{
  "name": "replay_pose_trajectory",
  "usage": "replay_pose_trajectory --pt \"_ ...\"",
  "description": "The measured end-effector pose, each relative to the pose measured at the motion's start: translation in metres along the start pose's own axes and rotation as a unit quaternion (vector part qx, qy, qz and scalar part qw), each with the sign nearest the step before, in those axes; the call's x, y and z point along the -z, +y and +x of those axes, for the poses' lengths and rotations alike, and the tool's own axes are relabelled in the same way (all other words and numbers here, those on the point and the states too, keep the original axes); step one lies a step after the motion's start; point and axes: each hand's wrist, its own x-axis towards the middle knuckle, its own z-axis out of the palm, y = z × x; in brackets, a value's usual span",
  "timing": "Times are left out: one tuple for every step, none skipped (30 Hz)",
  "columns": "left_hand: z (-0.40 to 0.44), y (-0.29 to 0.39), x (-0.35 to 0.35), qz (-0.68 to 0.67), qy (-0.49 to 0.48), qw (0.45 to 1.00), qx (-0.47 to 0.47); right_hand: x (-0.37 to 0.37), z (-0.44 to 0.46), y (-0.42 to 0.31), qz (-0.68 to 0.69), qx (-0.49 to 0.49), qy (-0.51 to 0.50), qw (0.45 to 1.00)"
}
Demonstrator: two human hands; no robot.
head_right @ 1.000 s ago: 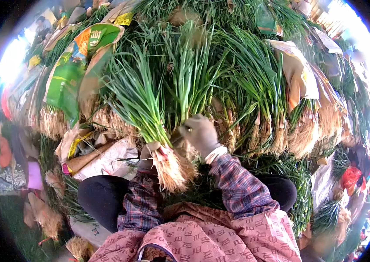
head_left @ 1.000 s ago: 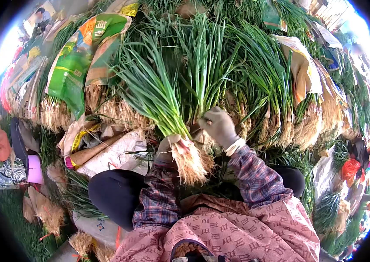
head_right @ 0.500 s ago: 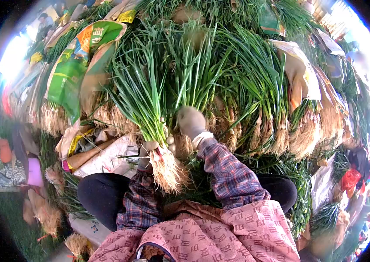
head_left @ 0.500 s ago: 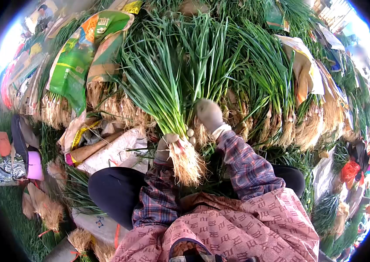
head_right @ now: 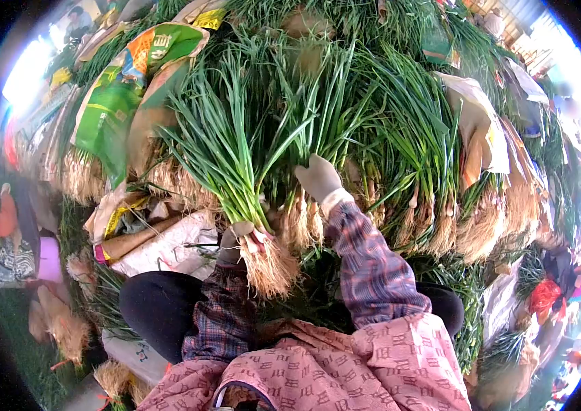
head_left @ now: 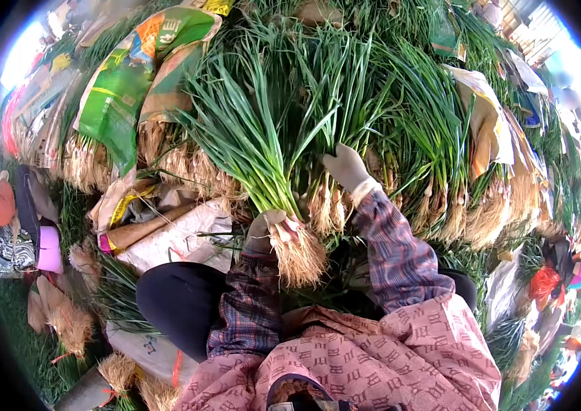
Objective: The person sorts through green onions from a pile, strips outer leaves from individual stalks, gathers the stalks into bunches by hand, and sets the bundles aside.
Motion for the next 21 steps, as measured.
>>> replay_pose_trajectory --pt "-0.003 -0.010 0.004 0.026 0.068 0.997 -0.014 0.005 -0.011 0.003 0.035 0.030 -0.017 0.999" --pt "-0.001 -0.013 0.002 0.026 0.091 0.995 0.016 0.010 -0.023 0.004 0.070 0.059 -0.034 0.995" --pt "0.001 -0.017 0.000 0.024 0.113 0.992 0.045 -0.006 -0.017 0.017 0.079 0.135 0.077 0.985" --pt "0.004 -0.021 -0.002 0.027 0.108 0.993 0.025 -0.007 -0.018 0.024 0.029 0.134 0.084 0.987" --pt "0.007 -0.025 -0.007 0.012 0.088 0.996 -0.003 0.004 -0.035 0.005 -0.022 0.133 0.091 0.987" --pt "0.010 -0.028 -0.011 -0.006 0.064 0.998 -0.023 0.011 -0.045 -0.005 -0.073 0.133 0.098 0.984" --pt "0.012 -0.030 -0.013 -0.019 0.045 0.998 -0.040 0.008 -0.039 0.001 -0.106 0.169 0.143 0.969" --pt "0.012 -0.028 -0.013 -0.039 0.029 0.999 -0.023 0.005 -0.036 0.005 -0.002 0.210 0.169 0.963" --pt "0.013 -0.025 -0.013 -0.058 0.013 0.998 -0.005 0.003 -0.033 0.009 0.121 0.273 0.150 0.942" --pt "0.013 -0.029 -0.016 -0.045 0.036 0.998 -0.028 0.001 -0.030 0.012 0.243 0.331 0.128 0.903" --pt "0.015 -0.027 -0.024 -0.030 0.058 0.997 -0.049 0.002 -0.034 0.008 0.340 0.235 -0.007 0.911" --pt "0.016 -0.027 -0.019 -0.013 0.046 0.998 -0.033 0.000 -0.038 0.004 0.382 0.216 -0.049 0.897" --pt "0.016 -0.026 -0.015 0.005 0.032 0.999 -0.017 -0.004 -0.043 0.000 0.423 0.195 -0.090 0.880" --pt "0.016 -0.020 -0.042 0.033 0.059 0.997 -0.027 -0.008 -0.050 -0.008 0.463 0.173 -0.131 0.860" --pt "0.017 -0.024 -0.044 0.016 0.053 0.997 -0.044 -0.012 -0.053 -0.012 0.445 0.145 -0.136 0.873" --pt "0.016 -0.029 -0.043 -0.001 0.047 0.997 -0.060 -0.007 -0.056 -0.013 0.346 0.144 -0.150 0.915" --pt "0.015 -0.032 -0.040 -0.018 0.042 0.996 -0.075 -0.020 -0.042 -0.004 0.426 0.123 -0.157 0.883" --pt "0.015 -0.033 -0.034 -0.013 0.021 0.998 -0.054 -0.034 -0.023 0.005 0.503 0.101 -0.163 0.843" --pt "0.014 -0.032 -0.024 -0.009 0.001 0.999 -0.033 -0.027 -0.011 0.012 0.476 0.120 -0.096 0.866" --pt "0.007 -0.032 0.002 0.056 0.020 0.998 -0.002 -0.010 0.003 0.024 0.446 0.139 -0.030 0.884" --pt "0.001 -0.033 0.028 0.120 0.034 0.992 0.030 0.009 0.007 0.024 0.575 0.108 -0.017 0.811"
